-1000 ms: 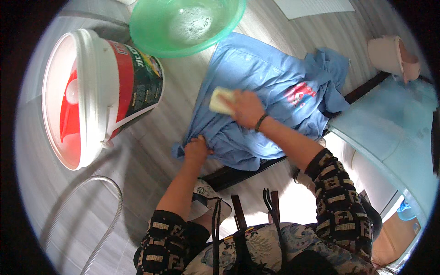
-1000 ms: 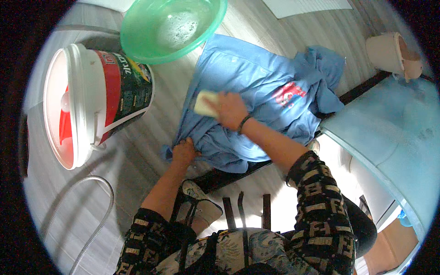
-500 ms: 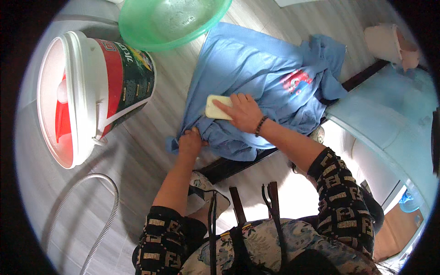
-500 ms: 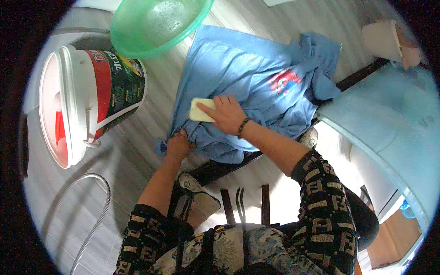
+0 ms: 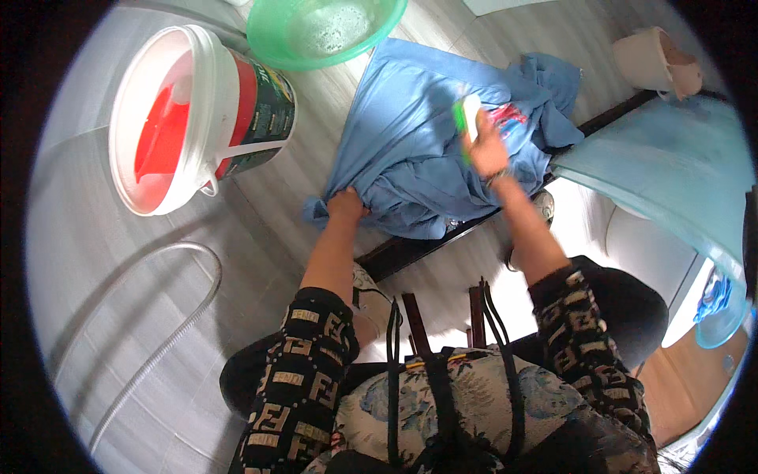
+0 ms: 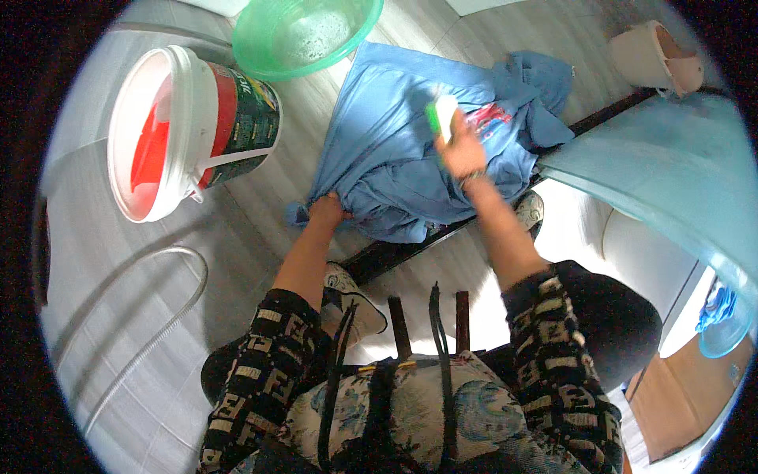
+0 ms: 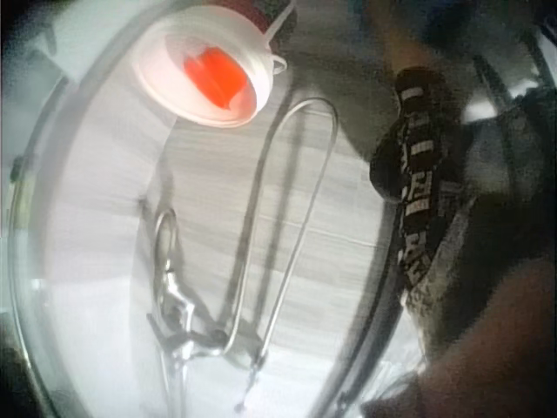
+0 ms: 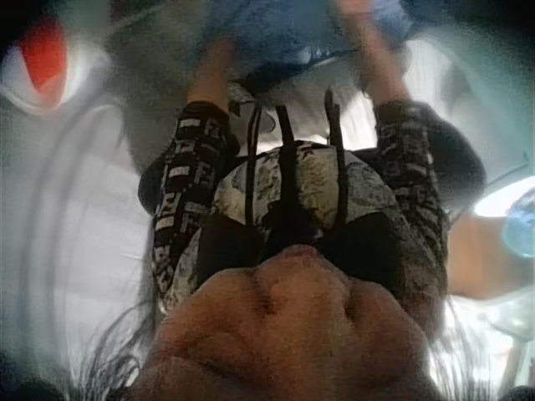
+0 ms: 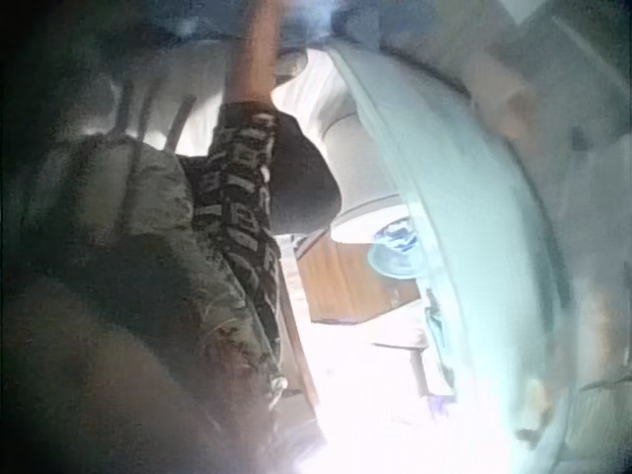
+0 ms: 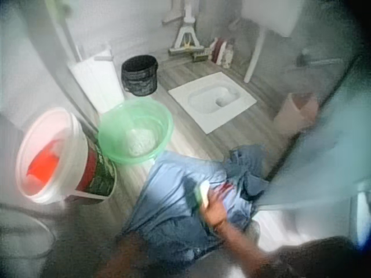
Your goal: The person hand washes a blue garment on a low stool in a bathroom. They scrub the fabric with a brush, rinse it in a green basin, wring out excess water, and place the garment on the toilet lid.
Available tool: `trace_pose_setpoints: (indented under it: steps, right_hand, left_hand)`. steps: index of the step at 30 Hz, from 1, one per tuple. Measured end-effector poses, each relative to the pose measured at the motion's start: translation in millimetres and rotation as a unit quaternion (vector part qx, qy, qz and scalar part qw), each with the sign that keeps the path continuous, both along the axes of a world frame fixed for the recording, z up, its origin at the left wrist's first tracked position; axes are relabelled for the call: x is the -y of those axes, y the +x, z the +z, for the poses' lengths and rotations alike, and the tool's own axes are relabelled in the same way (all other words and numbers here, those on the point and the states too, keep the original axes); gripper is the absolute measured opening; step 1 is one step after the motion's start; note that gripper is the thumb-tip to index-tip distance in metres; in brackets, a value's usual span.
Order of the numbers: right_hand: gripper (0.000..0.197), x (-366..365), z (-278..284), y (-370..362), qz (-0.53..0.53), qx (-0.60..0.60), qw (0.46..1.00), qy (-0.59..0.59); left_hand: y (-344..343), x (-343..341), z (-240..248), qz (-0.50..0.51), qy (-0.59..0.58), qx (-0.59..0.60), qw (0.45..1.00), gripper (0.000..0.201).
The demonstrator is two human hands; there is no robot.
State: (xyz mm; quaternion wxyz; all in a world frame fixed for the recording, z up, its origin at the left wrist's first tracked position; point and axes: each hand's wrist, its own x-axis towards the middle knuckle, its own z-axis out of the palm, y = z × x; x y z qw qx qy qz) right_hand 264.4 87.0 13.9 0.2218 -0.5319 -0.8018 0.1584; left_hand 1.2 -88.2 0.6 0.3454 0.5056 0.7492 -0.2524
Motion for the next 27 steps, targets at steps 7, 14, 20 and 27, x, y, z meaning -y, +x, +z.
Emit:
trace_pose_setpoints:
  steps: [7, 14, 20, 27]
  right_hand:
    - [0.064, 126.8, 55.7, -34.5, 0.057, 0.095, 0.978, -0.174]
    - [0.054, 117.0, 35.8, 2.1, -0.11, -0.055, 0.924, -0.361]
    - [0.061, 126.6, 25.0, 32.1, -0.202, -0.078, 0.905, -0.367]
    - [0.055, 189.9, 50.5, -5.1, 0.052, 0.069, 0.893, -0.442]
  left_hand:
    - [-27.3, -32.9, 53.6, 0.034, 0.034, -0.027, 0.998, 0.029]
    - [-37.7, -52.0, 92.3, 0.178, 0.353, -0.145, 0.907, 0.021]
    - [-21.3, -18.7, 57.3, 0.157, 0.342, -0.03, 0.926, 0.023]
    - [73.6, 12.4, 22.5, 0.484, 0.114, 0.428, 0.754, 0.051]
